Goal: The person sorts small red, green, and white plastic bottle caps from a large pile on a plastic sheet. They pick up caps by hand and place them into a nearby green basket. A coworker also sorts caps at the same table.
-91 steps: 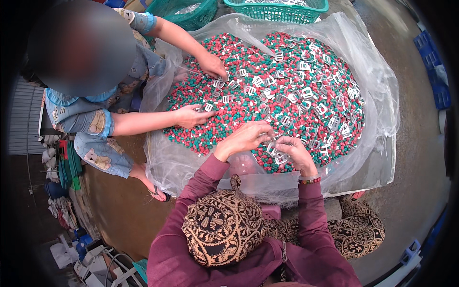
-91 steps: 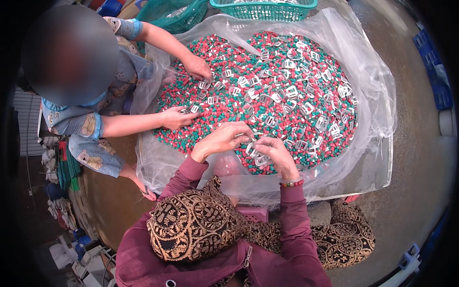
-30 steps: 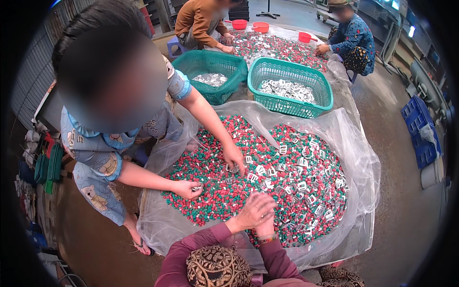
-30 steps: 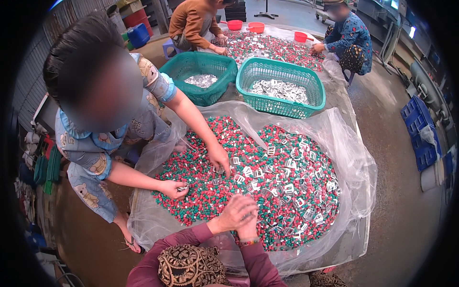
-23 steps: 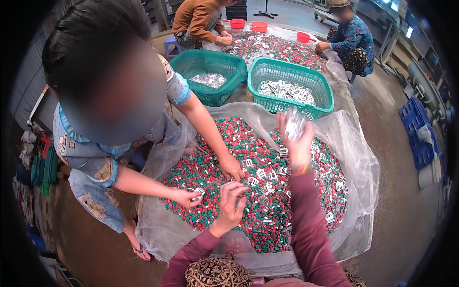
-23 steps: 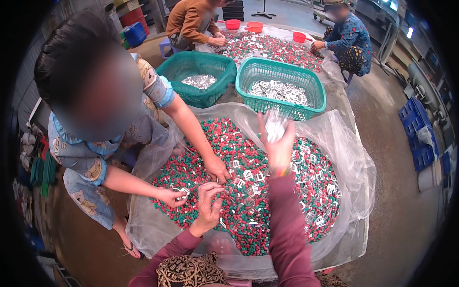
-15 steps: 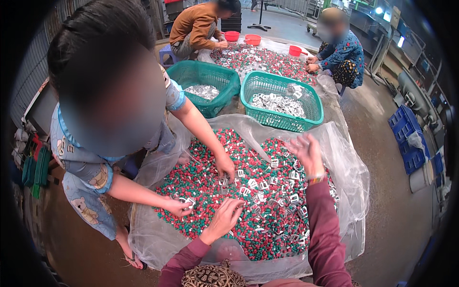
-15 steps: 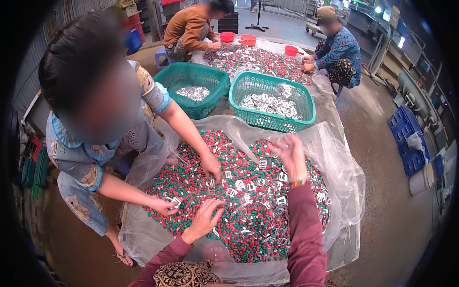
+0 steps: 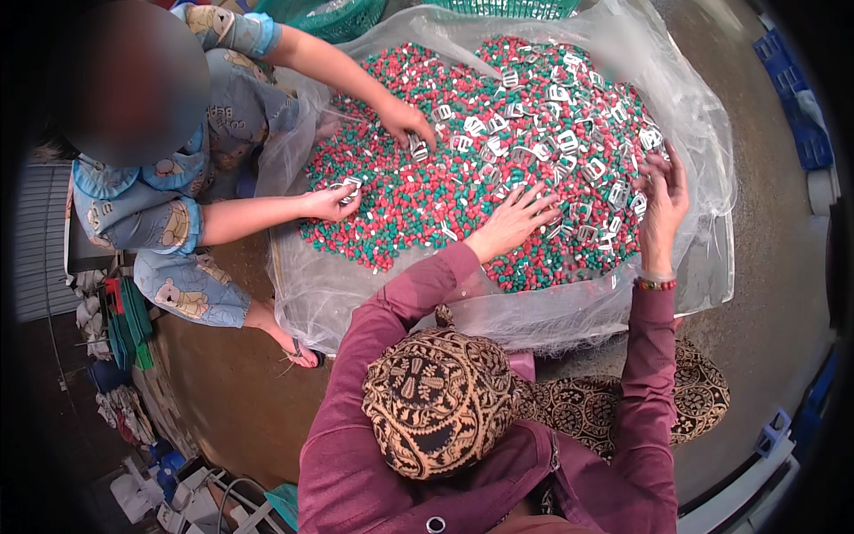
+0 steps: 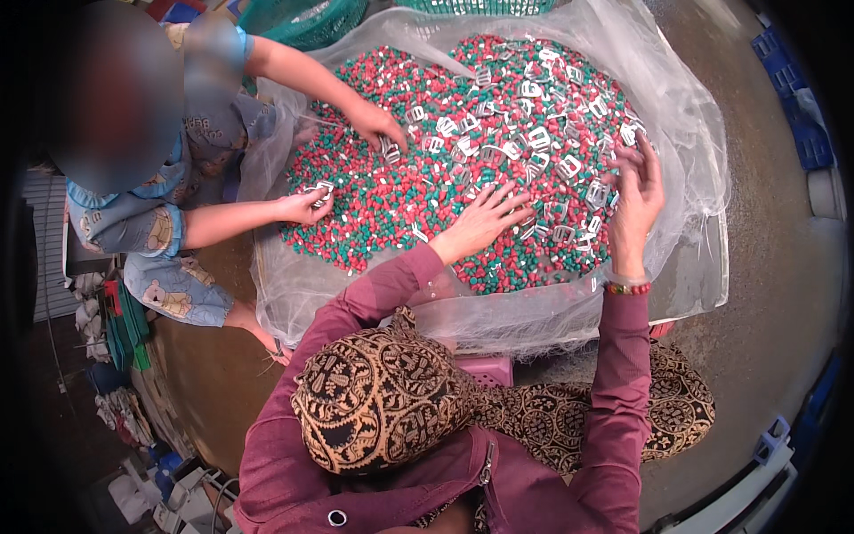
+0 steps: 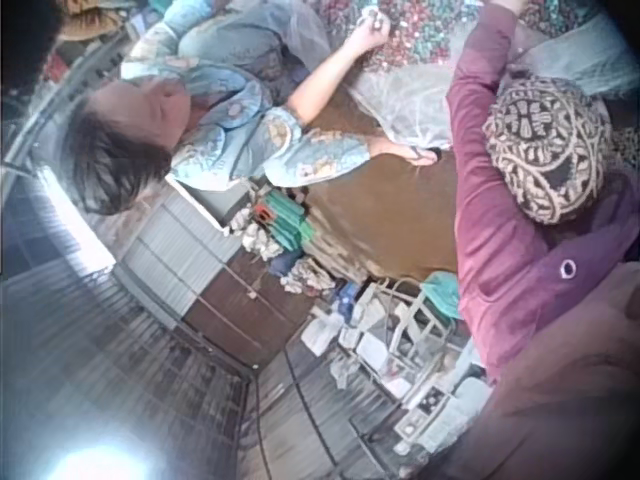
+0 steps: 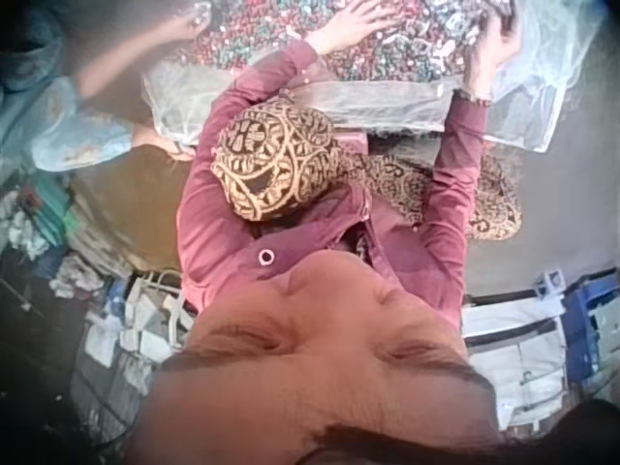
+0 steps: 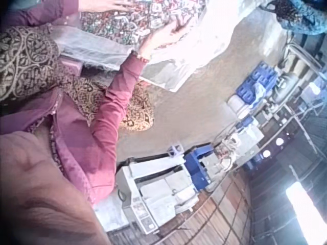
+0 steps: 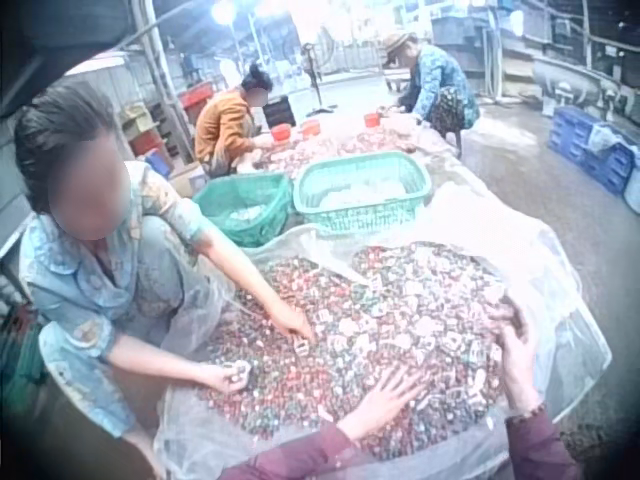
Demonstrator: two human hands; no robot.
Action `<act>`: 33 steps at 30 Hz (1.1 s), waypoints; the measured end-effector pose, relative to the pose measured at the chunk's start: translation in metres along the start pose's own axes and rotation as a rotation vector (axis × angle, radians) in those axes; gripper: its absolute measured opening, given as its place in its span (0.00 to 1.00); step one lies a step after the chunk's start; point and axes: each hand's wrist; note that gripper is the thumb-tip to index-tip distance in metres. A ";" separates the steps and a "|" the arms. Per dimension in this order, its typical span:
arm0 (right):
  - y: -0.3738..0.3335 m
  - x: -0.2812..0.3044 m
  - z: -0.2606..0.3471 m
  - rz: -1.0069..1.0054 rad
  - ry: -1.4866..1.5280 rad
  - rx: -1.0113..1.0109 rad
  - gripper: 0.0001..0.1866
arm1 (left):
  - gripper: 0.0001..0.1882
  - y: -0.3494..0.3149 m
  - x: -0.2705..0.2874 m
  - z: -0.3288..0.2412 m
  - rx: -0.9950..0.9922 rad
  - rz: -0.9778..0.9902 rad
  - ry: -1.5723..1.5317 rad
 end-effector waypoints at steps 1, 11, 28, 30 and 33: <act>0.001 0.010 -0.002 -0.024 0.022 -0.020 0.21 | 0.29 -0.006 -0.003 0.002 0.023 0.021 -0.041; -0.019 -0.011 -0.058 0.287 -0.160 -0.148 0.21 | 0.21 -0.080 0.056 0.088 0.196 -0.074 0.013; -0.099 -0.085 -0.155 0.625 -0.902 0.187 0.14 | 0.22 -0.035 0.018 0.057 0.431 0.074 0.033; -0.102 -0.074 -0.153 0.612 -0.804 0.126 0.10 | 0.22 -0.050 0.027 0.048 0.419 0.057 0.021; -0.088 -0.070 -0.146 0.560 -0.466 -0.223 0.11 | 0.22 -0.051 0.045 0.053 0.525 0.080 -0.039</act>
Point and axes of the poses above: each hand's wrist, its own y-axis towards the middle knuckle, its own x-axis out of the back of the hand, z = x × y, and after that the axes turned 3 degrees about -x, right-handed
